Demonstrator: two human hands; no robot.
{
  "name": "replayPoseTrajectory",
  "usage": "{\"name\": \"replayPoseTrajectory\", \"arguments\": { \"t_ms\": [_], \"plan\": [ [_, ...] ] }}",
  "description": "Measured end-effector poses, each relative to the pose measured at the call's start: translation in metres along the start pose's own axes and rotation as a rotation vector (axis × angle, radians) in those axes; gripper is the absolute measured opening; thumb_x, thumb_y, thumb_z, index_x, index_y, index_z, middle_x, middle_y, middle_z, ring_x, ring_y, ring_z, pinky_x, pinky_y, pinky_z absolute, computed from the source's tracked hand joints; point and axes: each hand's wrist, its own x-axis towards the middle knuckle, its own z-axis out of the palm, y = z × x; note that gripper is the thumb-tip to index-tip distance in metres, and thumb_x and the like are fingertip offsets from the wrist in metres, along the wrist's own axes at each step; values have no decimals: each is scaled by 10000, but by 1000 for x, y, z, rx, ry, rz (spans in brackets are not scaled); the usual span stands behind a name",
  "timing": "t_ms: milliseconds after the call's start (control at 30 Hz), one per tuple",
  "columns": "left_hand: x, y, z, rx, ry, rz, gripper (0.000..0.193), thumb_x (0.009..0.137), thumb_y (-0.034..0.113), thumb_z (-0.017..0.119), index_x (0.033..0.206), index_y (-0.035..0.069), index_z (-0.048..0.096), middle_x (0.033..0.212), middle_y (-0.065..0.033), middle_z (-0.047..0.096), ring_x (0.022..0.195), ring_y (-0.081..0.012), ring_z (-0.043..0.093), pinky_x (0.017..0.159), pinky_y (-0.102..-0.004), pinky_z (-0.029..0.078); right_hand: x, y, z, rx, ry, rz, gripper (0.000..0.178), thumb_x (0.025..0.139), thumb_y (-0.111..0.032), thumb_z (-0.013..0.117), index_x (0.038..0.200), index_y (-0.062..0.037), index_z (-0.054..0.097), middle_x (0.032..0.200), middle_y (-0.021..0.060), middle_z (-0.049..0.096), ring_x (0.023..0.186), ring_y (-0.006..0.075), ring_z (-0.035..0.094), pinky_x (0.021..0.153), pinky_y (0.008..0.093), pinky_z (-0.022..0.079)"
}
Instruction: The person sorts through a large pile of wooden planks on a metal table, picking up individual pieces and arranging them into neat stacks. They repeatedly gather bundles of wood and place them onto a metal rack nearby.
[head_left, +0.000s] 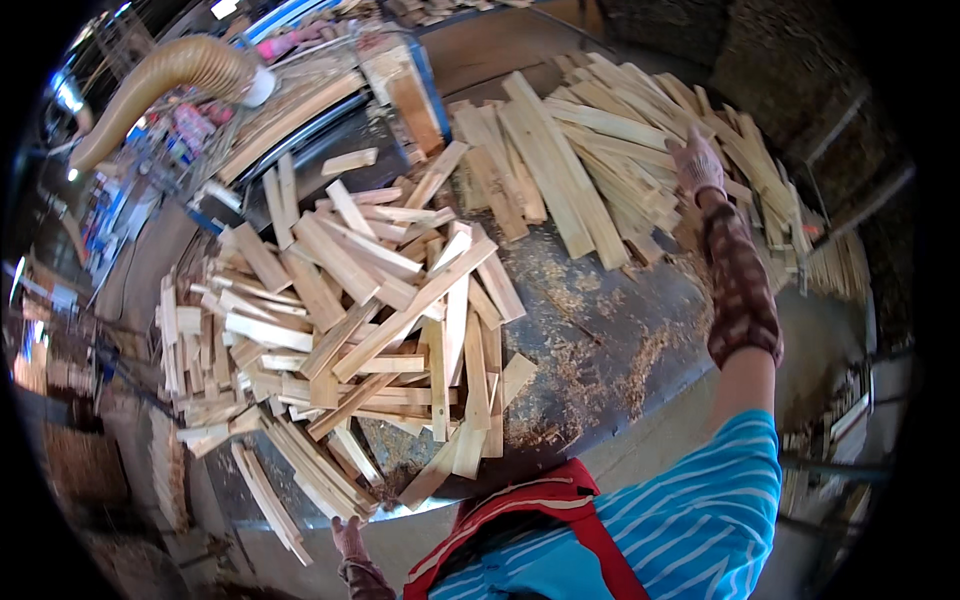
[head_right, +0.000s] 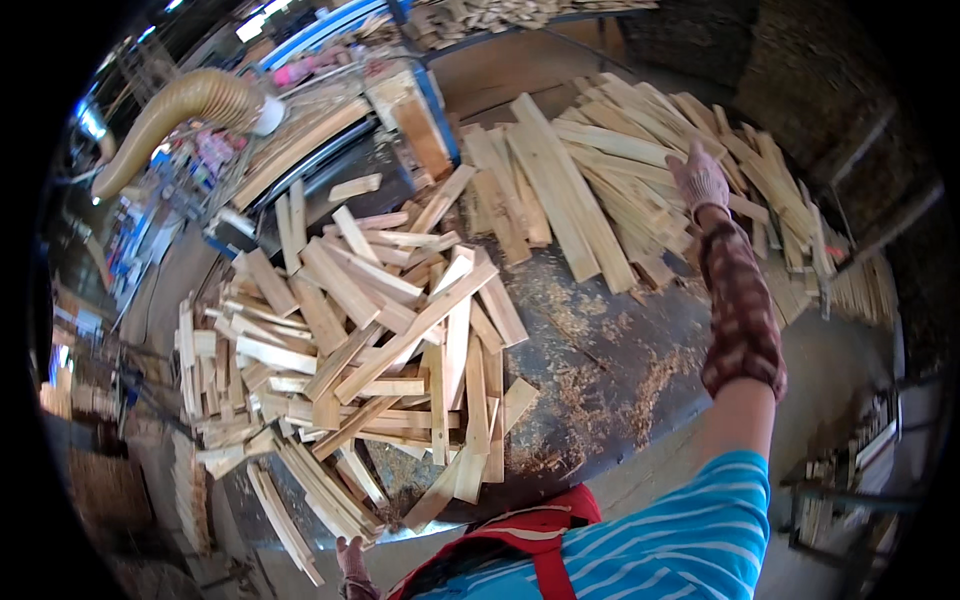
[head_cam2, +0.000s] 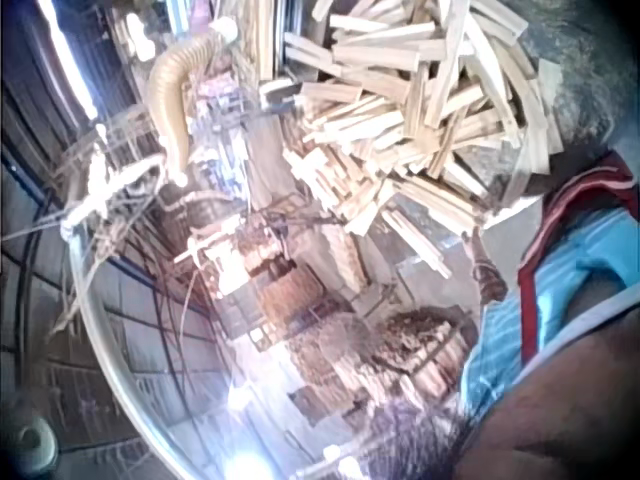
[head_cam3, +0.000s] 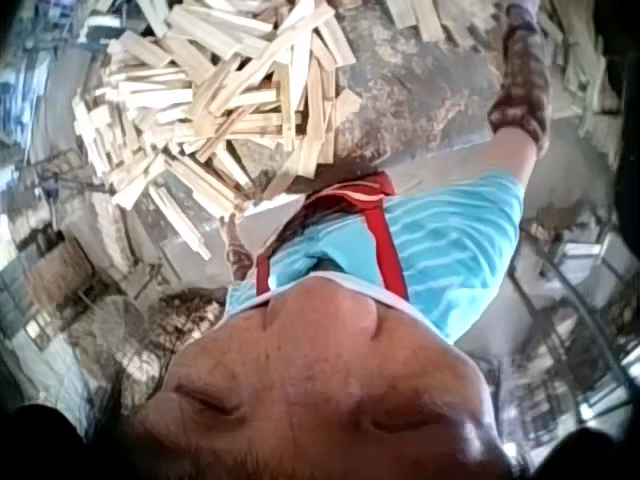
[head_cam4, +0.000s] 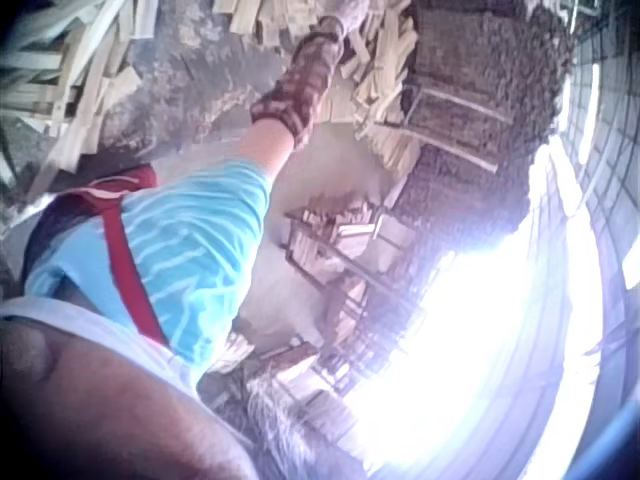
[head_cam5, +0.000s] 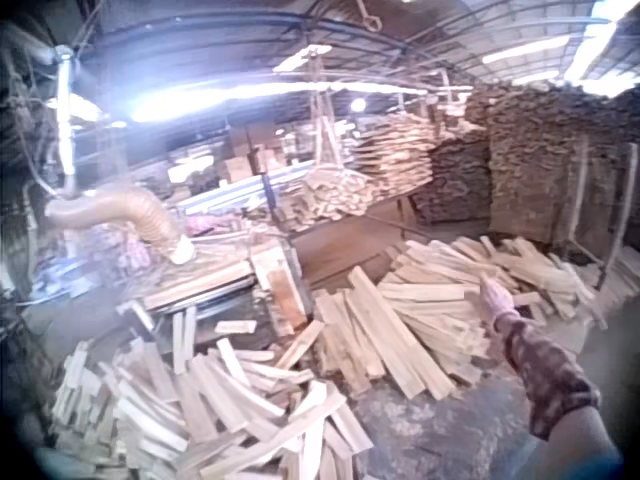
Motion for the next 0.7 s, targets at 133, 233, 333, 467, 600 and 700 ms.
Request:
{"name": "replayPoseTrajectory", "arguments": {
  "t_ms": [133,233,333,467,600,700],
  "plan": [
    [-17,3,17,-96,-149,-31,484,790,125,736,1214,-57,587,1130,-112,657,975,-192,574,876,-337,487,-46,-27,126,79,-496,-710,258,946,-271,586,1079,-64,664,1032,185,699,1027,373,667,878,455,542],
    [-20,16,26,-178,-19,-1,520,783,120,748,1252,-63,616,1120,-118,693,1013,-215,634,921,-326,500,-141,-118,123,51,-560,-1319,178,917,-163,552,1010,-78,677,1027,132,671,1014,353,679,881,409,564],
    [-2,69,52,-246,17,-34,582,824,69,725,1368,-65,568,1232,-142,680,1108,-231,649,960,-316,510,-182,-154,187,315,-678,-1238,249,944,-230,554,1104,-77,668,1103,144,676,1068,355,665,902,414,556],
    [-1,192,68,-454,19,308,527,909,13,674,1416,-36,542,1365,-145,623,1198,-230,618,1012,-331,501,-206,-270,146,470,-925,-772,416,997,-387,532,1239,-64,629,1239,159,680,1134,346,648,932,429,541],
    [29,341,122,-460,-209,646,568,975,51,636,1502,-19,437,1485,-126,514,1308,-215,529,1075,-351,448,-218,-318,193,628,-738,-691,448,980,-451,556,1188,-61,628,1006,181,709,944,359,688,824,463,561],
    [90,444,173,-448,-353,646,799,954,46,662,1599,-14,194,1639,-205,271,1488,-312,317,1202,-385,299,-227,-353,153,430,-1000,-657,478,991,-404,553,1367,-109,559,1018,203,701,930,332,697,792,449,574]
  ]
}}
